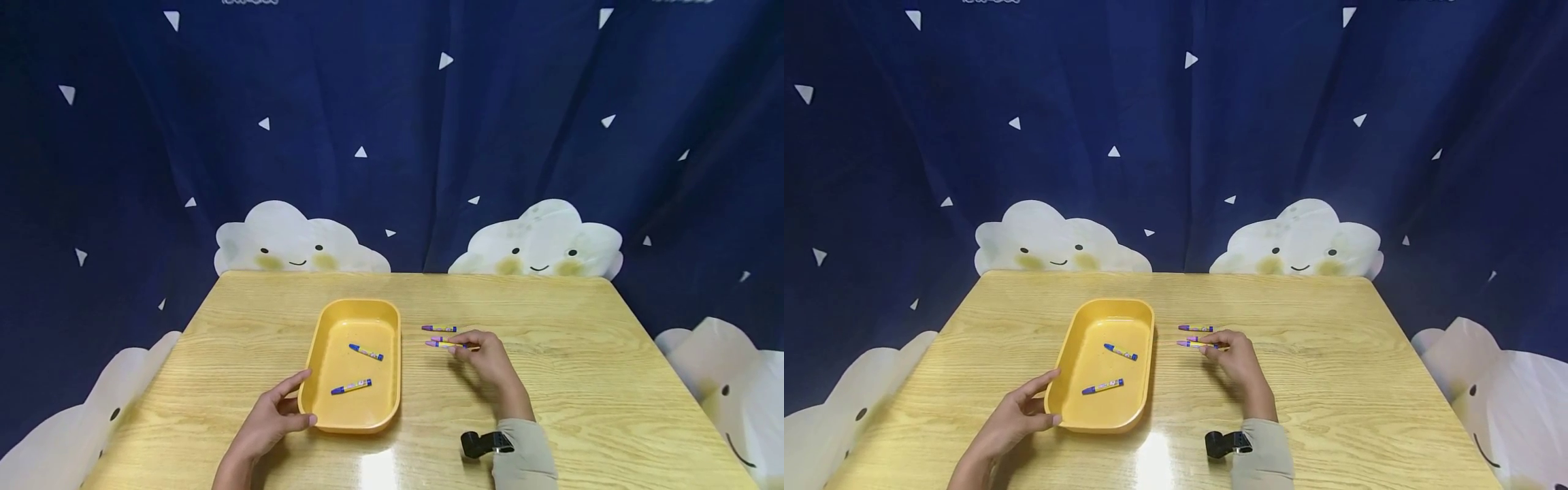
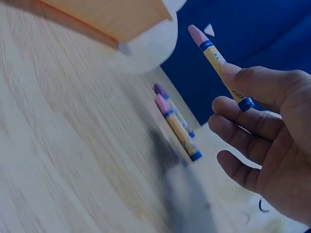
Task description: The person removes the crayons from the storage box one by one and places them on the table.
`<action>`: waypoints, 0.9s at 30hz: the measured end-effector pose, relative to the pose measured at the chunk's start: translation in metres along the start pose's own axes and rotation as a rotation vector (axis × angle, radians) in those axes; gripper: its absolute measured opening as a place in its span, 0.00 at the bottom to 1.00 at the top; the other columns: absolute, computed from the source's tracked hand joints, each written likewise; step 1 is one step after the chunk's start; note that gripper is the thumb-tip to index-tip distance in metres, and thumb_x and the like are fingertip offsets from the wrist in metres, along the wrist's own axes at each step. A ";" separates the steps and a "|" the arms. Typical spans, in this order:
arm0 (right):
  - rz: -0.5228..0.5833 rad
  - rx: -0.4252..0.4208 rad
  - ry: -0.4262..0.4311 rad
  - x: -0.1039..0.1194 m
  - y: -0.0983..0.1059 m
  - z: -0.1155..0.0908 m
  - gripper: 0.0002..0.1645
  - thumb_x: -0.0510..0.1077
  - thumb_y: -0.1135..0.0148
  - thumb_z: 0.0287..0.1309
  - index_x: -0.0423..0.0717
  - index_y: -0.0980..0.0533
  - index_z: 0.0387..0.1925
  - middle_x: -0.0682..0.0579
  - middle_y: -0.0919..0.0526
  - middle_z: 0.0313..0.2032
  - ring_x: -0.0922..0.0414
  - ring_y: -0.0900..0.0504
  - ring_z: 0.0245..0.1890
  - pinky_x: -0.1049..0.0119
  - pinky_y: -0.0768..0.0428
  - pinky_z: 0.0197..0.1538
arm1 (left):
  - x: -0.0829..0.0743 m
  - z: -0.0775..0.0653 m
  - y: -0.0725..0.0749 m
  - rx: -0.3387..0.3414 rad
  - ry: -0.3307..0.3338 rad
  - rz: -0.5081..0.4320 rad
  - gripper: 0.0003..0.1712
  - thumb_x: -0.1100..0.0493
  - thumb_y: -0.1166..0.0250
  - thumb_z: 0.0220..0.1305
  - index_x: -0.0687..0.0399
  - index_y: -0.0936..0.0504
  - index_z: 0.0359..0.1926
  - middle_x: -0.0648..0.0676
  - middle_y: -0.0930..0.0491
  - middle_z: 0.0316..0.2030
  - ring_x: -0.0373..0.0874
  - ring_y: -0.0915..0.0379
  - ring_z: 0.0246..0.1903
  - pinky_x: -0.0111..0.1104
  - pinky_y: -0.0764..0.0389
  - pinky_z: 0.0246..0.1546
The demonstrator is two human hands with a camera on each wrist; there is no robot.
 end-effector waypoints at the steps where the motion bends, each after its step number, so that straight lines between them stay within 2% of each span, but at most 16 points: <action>1: 0.001 -0.009 -0.013 -0.003 0.002 -0.001 0.07 0.34 0.32 0.50 0.38 0.17 0.34 0.45 0.18 0.37 0.51 0.21 0.37 0.63 0.23 0.37 | 0.000 0.000 0.000 -0.002 0.000 0.000 0.47 0.73 0.28 0.43 0.64 0.39 0.66 0.69 0.41 0.63 0.60 0.27 0.48 0.35 0.23 0.39; 9: -0.066 -0.031 -0.080 -0.020 0.012 -0.005 0.08 0.33 0.33 0.50 0.38 0.16 0.35 0.44 0.19 0.39 0.53 0.24 0.37 0.61 0.27 0.40 | 0.001 0.000 0.000 -0.008 -0.013 0.026 0.47 0.72 0.27 0.43 0.63 0.37 0.66 0.69 0.39 0.61 0.60 0.27 0.48 0.34 0.24 0.39; 17: -0.058 -0.029 -0.154 -0.036 0.008 -0.008 0.08 0.33 0.32 0.50 0.36 0.17 0.35 0.45 0.22 0.38 0.53 0.28 0.36 0.63 0.30 0.37 | 0.000 -0.004 0.004 -0.021 0.008 0.026 0.47 0.73 0.28 0.43 0.63 0.37 0.66 0.68 0.41 0.63 0.60 0.27 0.48 0.35 0.23 0.38; 27: -0.180 -0.065 -0.124 -0.045 0.012 0.000 0.07 0.35 0.30 0.47 0.38 0.16 0.32 0.45 0.22 0.36 0.51 0.27 0.33 0.61 0.30 0.35 | -0.001 0.001 0.000 -0.017 0.021 0.022 0.47 0.73 0.28 0.43 0.62 0.37 0.66 0.66 0.41 0.64 0.60 0.27 0.49 0.36 0.23 0.39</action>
Point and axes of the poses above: each hand's wrist, its own z-axis towards the middle knuckle, its own y-axis out of the back of the hand, x = y × z, the point moved 3 cm from there along z, towards the middle knuckle
